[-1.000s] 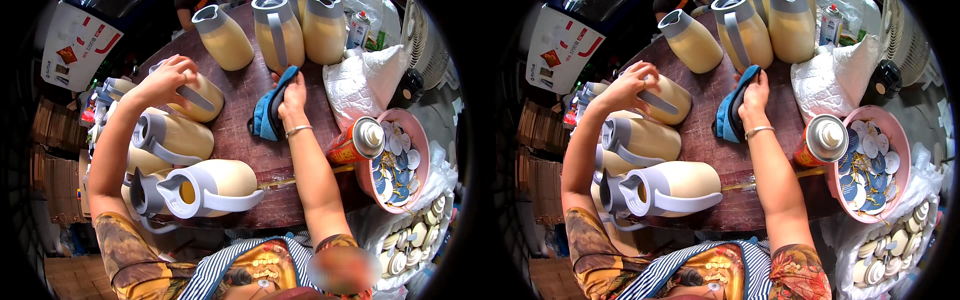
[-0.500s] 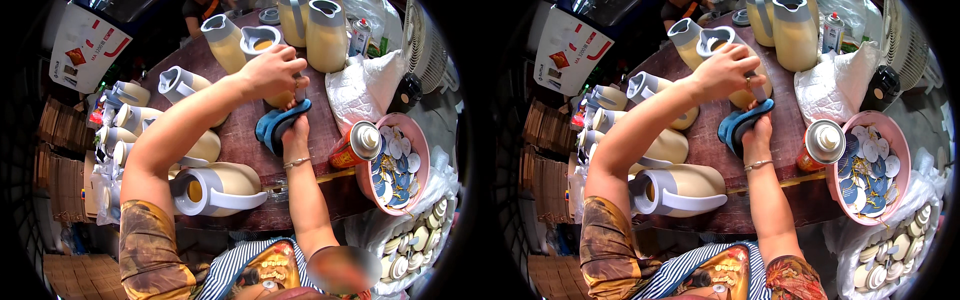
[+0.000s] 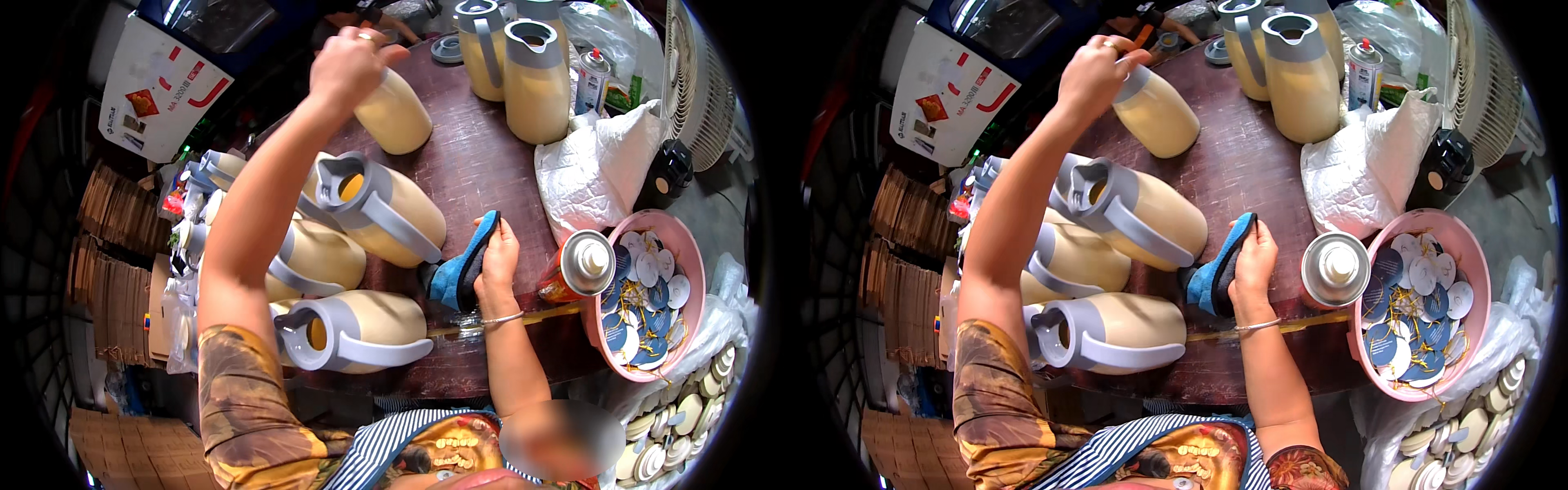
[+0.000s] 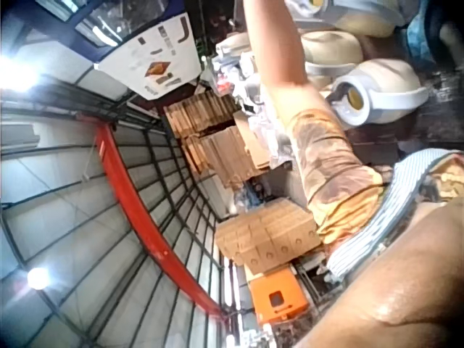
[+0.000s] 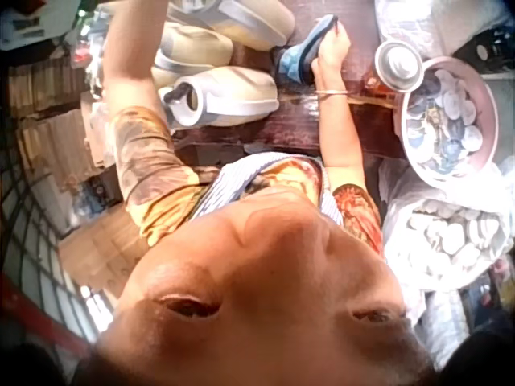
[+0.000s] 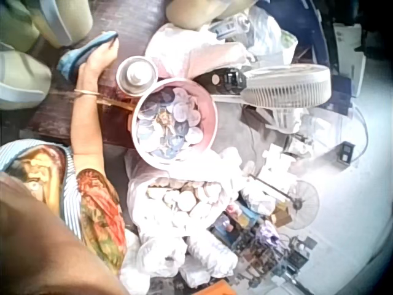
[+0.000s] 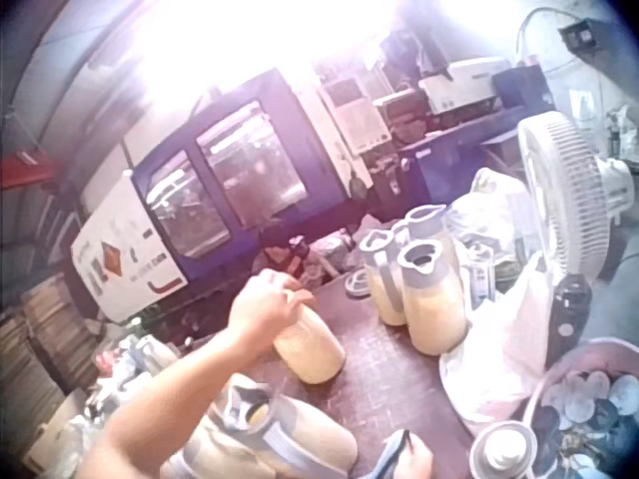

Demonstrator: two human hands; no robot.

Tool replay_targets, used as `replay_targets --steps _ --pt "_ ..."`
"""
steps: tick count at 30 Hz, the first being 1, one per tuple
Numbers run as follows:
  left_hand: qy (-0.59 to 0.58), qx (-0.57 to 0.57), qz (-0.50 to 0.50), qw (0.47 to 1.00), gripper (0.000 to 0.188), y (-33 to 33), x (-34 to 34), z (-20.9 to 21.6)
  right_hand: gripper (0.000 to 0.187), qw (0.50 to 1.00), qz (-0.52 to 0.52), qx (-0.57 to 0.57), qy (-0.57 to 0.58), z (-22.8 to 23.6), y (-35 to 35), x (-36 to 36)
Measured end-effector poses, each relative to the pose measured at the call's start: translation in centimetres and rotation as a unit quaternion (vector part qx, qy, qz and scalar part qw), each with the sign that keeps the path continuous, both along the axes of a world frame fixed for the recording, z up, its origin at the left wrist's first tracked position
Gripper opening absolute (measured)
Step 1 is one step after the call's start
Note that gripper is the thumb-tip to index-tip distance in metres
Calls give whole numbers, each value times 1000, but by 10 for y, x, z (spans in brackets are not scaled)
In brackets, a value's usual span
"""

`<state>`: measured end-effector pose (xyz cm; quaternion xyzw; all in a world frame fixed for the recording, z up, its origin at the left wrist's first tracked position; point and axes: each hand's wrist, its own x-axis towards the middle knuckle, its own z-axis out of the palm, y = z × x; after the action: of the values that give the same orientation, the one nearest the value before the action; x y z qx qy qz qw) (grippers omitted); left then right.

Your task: The person assembles thermal carafes by placing lid components and seals onto the pitchers, then uses a blue cloth to wipe down the exteriors and handles before arranging them on a table.

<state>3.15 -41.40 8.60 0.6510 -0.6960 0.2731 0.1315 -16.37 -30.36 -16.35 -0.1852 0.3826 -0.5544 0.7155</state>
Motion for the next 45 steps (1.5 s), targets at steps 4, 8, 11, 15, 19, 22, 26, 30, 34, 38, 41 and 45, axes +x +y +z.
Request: replay_targets --steps 4,8,11,15,19,22,26,30,34,38,41,45 --pt "21 206 173 963 60 -61 75 -36 20 999 25 13 -25 4 -4 -3" --pt "90 255 -4 963 43 -8 103 -22 20 999 9 18 -39 12 1 -2" --pt "88 311 -32 946 44 29 85 3 20 998 0 19 -67 13 3 3" --pt "90 147 -164 971 53 22 44 2 19 998 -23 16 -64 8 2 9" --pt "13 424 -81 902 43 6 25 -19 20 998 -30 9 -52 2 -1 7" --pt "-74 374 -115 917 35 9 21 -31 20 998 -17 -4 -58 5 -5 11" --pt "-7 273 -140 952 41 14 17 -40 23 994 21 -29 -102 18 -21 31" --pt "10 245 -182 952 46 13 14 -39 23 990 44 -54 -126 24 -39 50" --pt "4 263 -113 958 44 15 10 -42 25 981 103 -69 -152 20 -44 64" --pt "-18 254 -162 953 39 24 5 -47 15 972 43 -9 -231 11 -39 80" --pt "-41 304 -157 939 57 36 2 -37 15 976 103 35 -191 3 -36 83" --pt "-131 483 -32 865 51 38 1 -5 19 997 30 -40 57 -9 -35 64"
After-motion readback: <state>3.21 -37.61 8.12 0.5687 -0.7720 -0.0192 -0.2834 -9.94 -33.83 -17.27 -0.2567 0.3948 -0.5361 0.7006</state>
